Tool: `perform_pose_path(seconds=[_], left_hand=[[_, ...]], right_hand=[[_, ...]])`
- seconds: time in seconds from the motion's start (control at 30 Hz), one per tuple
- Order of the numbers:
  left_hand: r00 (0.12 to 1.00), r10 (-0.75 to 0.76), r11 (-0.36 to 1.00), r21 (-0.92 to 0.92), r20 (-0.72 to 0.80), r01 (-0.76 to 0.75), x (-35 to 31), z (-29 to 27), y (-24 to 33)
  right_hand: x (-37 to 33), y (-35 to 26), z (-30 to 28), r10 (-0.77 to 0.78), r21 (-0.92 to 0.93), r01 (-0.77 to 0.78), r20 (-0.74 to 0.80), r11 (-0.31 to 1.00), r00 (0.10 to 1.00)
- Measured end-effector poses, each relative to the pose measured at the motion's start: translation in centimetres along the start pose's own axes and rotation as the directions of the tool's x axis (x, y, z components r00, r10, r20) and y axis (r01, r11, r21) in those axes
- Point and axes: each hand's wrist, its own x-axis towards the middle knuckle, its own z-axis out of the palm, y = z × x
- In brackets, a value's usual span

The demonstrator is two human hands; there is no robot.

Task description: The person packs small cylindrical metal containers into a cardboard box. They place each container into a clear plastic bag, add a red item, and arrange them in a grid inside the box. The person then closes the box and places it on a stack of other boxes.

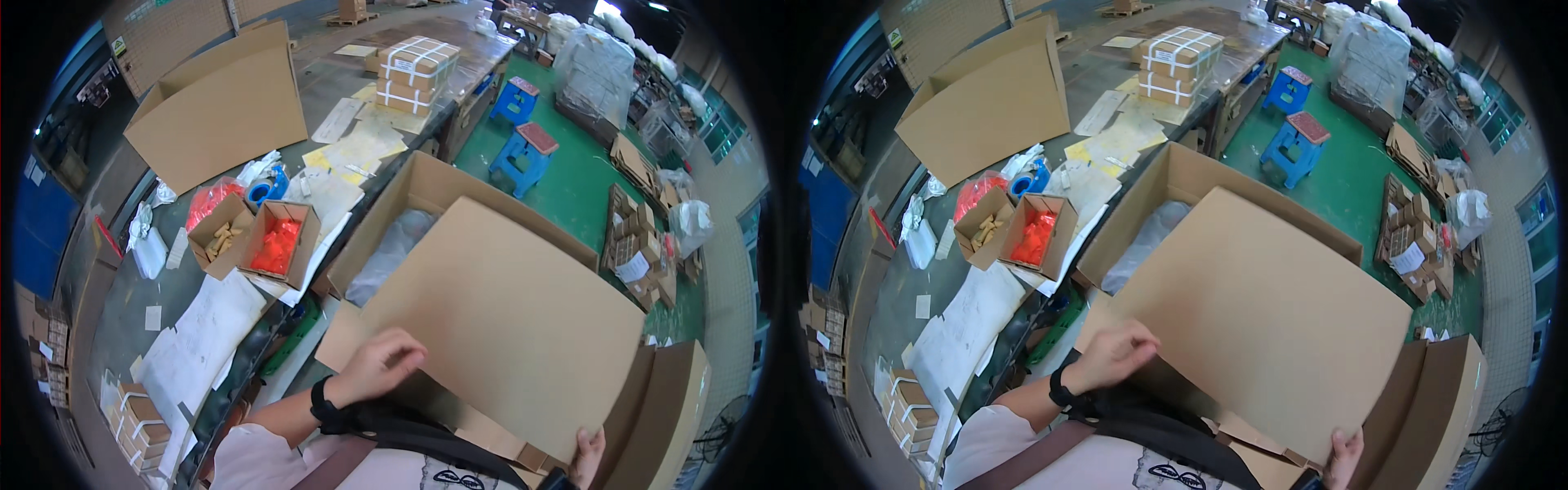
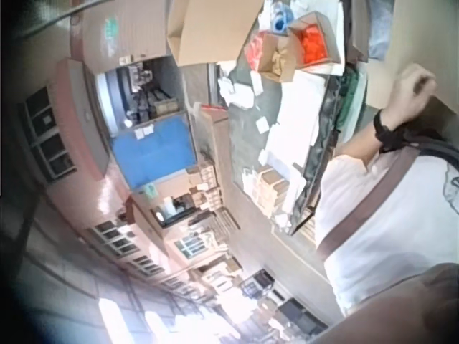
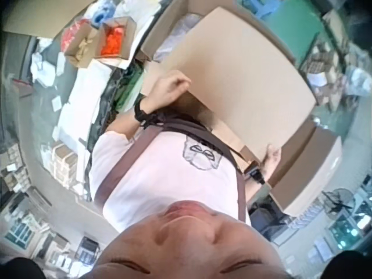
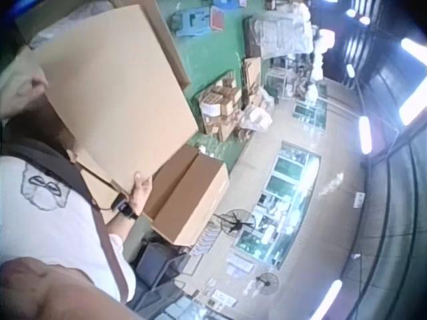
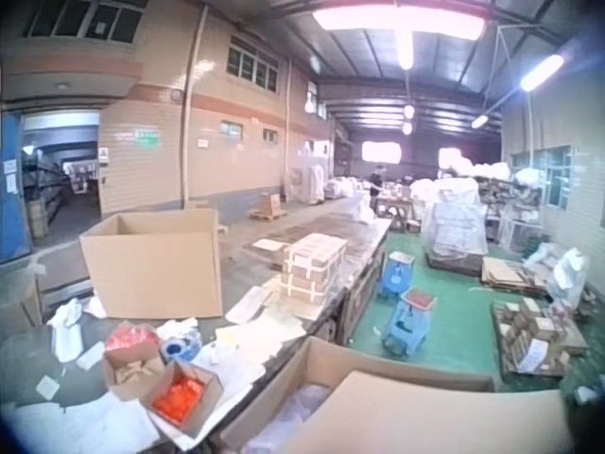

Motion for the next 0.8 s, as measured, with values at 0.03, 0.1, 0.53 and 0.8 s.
perform_pose_path(seconds=[0.03,0.1,0.53,0.8], left_hand=[[0.994,0.047,0.989,0.145,-0.099,-0.033,0.4,0.5,-0.4],[0.969,0.15,0.907,0.416,-0.196,-0.056,2.3,1.9,-1.4],[0.795,-0.596,0.417,0.802,-0.115,0.428,11.1,6.4,-19.7],[0.705,-0.707,0.308,0.874,-0.054,0.376,13.9,6.7,-20.5]], right_hand=[[1.7,2.2,0.1,-0.015,0.09,0.008,0.077,0.996,0.997],[4.9,5.1,1.5,-0.05,0.192,0.013,0.19,0.981,0.981],[14.6,11.4,15.8,-0.464,-0.894,0.429,0.326,0.133,0.824],[19.6,19.5,20.8,0.063,-0.861,0.295,0.35,0.413,0.934]])
